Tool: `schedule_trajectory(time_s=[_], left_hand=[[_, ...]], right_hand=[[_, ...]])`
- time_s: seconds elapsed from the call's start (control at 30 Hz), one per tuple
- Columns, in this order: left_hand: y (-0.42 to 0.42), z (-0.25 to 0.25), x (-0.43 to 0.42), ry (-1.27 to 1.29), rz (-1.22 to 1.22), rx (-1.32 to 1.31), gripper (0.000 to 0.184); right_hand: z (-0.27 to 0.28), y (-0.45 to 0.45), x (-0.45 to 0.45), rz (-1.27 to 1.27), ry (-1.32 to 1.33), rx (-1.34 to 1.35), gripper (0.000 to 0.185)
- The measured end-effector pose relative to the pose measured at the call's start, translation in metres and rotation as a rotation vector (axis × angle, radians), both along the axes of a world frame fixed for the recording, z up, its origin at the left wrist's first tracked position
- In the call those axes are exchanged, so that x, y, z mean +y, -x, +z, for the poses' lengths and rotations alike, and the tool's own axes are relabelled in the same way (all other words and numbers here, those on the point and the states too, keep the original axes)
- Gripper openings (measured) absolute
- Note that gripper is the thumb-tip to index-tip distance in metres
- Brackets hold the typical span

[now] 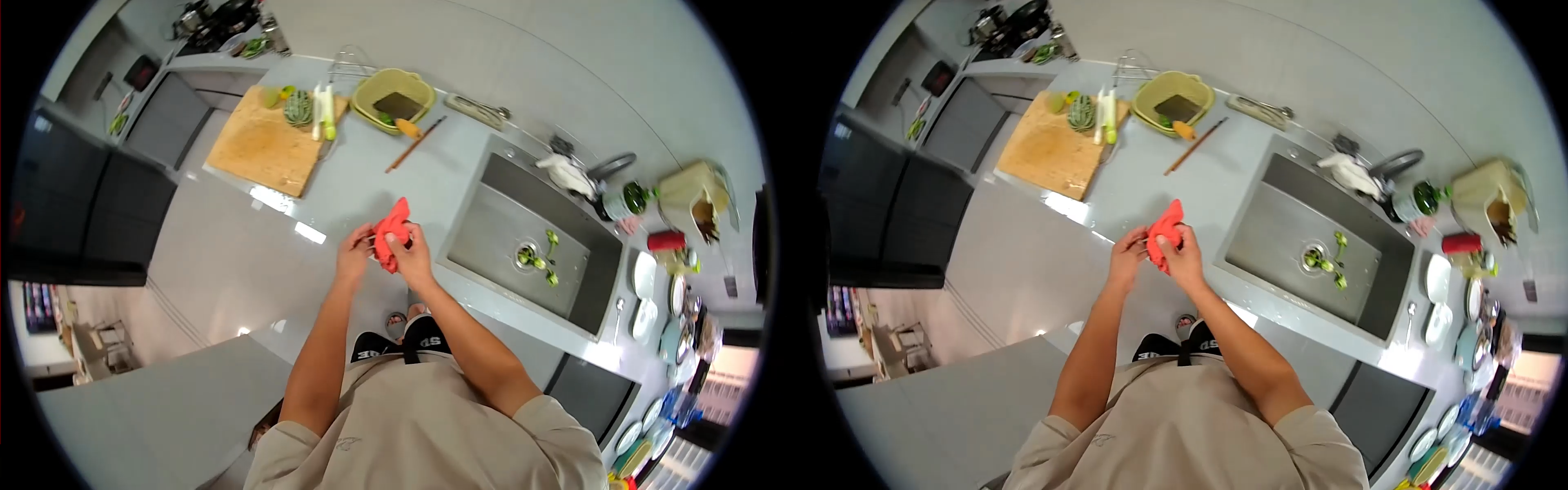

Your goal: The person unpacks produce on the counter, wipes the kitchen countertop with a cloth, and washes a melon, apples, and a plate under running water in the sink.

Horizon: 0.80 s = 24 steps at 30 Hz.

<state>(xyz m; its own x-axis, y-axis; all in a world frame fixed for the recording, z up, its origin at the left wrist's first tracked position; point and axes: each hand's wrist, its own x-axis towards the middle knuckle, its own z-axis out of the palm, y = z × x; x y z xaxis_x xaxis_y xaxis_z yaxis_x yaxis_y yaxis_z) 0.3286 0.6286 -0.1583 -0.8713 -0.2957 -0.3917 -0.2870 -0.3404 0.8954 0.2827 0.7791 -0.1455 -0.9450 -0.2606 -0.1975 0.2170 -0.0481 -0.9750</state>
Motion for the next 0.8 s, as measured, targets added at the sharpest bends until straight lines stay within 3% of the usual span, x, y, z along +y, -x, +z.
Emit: schedule_trajectory(time_s=[0.03, 0.1, 0.13, 0.2, 0.4, 0.47, 0.53, 0.63, 0.8], left_hand=[[-0.003, 0.005, -0.021, 0.029, 0.091, 0.002, 0.039], [-0.006, 0.009, -0.066, 0.086, 0.238, -0.046, 0.039], [-0.010, 0.008, -0.088, 0.089, 0.250, -0.058, 0.039], [-0.020, 0.006, -0.126, 0.152, 0.375, -0.078, 0.039], [-0.031, -0.020, -0.227, 0.130, 0.476, -0.086, 0.039], [-0.031, -0.031, -0.264, 0.119, 0.481, -0.064, 0.040], [-0.029, -0.035, -0.301, 0.143, 0.523, -0.153, 0.039], [-0.017, -0.051, -0.346, 0.197, 0.427, -0.174, 0.038], [0.029, -0.047, -0.326, 0.334, 0.172, -0.103, 0.036]], right_hand=[[-0.001, 0.005, -0.026, 0.023, 0.012, 0.000, 0.036], [-0.005, 0.006, -0.077, 0.037, -0.204, 0.374, 0.038], [-0.008, 0.005, -0.100, 0.050, -0.200, 0.362, 0.038], [-0.010, 0.004, -0.144, 0.062, -0.325, 0.585, 0.038], [-0.020, 0.002, -0.277, 0.146, -0.265, 0.691, 0.026], [-0.029, 0.012, -0.322, 0.219, -0.421, 0.925, 0.021], [-0.035, 0.023, -0.361, 0.227, -0.548, 0.954, 0.024], [-0.055, 0.038, -0.382, 0.474, -0.799, 0.908, 0.037], [-0.076, 0.009, -0.309, 0.207, -0.944, 0.926, 0.044]])
